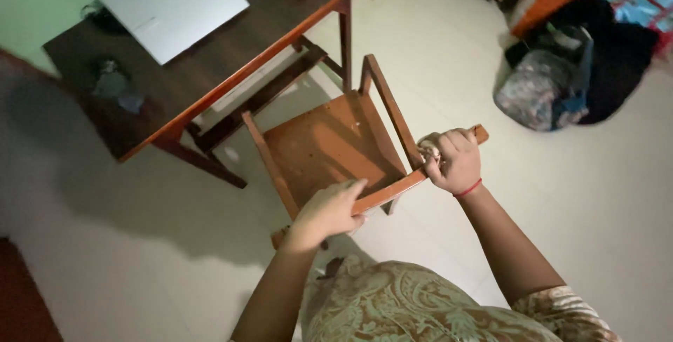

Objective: Moving a wooden chair away from a desk and then wiping the desk surface with a cloth.

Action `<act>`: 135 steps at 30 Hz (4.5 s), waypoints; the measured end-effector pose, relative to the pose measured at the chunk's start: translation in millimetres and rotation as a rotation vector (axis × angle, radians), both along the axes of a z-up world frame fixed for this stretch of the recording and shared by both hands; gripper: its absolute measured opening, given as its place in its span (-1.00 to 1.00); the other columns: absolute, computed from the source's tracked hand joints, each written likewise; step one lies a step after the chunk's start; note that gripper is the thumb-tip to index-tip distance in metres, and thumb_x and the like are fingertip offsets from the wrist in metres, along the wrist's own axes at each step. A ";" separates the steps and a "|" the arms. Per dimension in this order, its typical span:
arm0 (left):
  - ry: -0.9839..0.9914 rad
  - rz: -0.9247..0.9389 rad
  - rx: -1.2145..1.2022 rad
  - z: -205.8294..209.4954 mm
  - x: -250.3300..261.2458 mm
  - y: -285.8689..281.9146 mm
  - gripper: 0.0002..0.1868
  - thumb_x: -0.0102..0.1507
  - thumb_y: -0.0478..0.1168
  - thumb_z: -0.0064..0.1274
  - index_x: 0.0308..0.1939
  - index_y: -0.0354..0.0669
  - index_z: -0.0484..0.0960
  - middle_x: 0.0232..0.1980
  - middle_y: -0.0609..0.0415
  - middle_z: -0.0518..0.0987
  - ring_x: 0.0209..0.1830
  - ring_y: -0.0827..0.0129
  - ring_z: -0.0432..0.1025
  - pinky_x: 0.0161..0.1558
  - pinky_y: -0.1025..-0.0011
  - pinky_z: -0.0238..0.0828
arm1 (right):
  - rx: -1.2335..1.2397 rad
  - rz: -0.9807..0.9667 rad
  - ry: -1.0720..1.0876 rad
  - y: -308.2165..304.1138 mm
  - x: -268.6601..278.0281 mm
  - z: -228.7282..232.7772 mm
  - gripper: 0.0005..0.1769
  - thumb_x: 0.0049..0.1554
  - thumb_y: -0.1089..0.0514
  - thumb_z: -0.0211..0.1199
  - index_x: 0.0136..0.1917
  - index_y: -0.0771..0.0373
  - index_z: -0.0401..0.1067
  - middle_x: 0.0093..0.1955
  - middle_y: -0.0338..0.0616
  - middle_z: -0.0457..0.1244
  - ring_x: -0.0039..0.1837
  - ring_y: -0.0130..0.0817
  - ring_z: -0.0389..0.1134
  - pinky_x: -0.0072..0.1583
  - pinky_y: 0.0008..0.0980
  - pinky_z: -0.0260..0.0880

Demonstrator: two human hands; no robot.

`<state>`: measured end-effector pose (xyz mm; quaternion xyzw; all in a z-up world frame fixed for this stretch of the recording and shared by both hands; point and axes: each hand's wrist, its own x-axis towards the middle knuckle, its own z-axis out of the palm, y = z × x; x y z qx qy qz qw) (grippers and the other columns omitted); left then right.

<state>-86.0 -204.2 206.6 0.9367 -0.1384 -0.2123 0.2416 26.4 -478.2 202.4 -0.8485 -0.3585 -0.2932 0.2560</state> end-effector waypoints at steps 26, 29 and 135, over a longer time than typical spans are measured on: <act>0.067 0.702 0.265 24.5 -18.5 18.1 0.39 -0.32 0.37 0.47 0.51 0.00 0.26 0.50 0.01 0.37 0.46 0.17 0.31 0.42 0.18 0.25 | 0.095 0.232 -0.120 30.5 40.9 2.1 -0.86 -0.04 0.03 0.26 -0.28 0.09 0.42 -0.37 -0.23 0.26 -0.29 -0.20 0.33 -0.12 -0.20 0.34; 0.049 0.711 0.329 35.9 -17.2 14.4 0.41 -0.34 0.44 0.46 0.50 0.05 0.27 0.49 0.07 0.37 0.45 0.19 0.31 0.39 0.16 0.27 | 0.069 0.243 -0.119 35.2 46.3 2.7 -0.87 -0.02 0.04 0.26 -0.31 0.09 0.40 -0.38 -0.23 0.25 -0.30 -0.20 0.32 -0.13 -0.20 0.34; 0.022 0.818 0.225 29.7 16.0 79.8 -0.28 -0.05 0.47 0.28 -0.21 -0.06 0.74 -0.38 -0.05 0.68 -0.37 0.13 0.60 -0.26 0.16 0.51 | -0.015 0.209 -0.014 82.8 191.1 -4.0 -0.84 -0.03 -0.03 0.19 -0.28 0.06 0.41 -0.32 -0.21 0.26 -0.22 -0.13 0.30 0.01 -0.12 0.25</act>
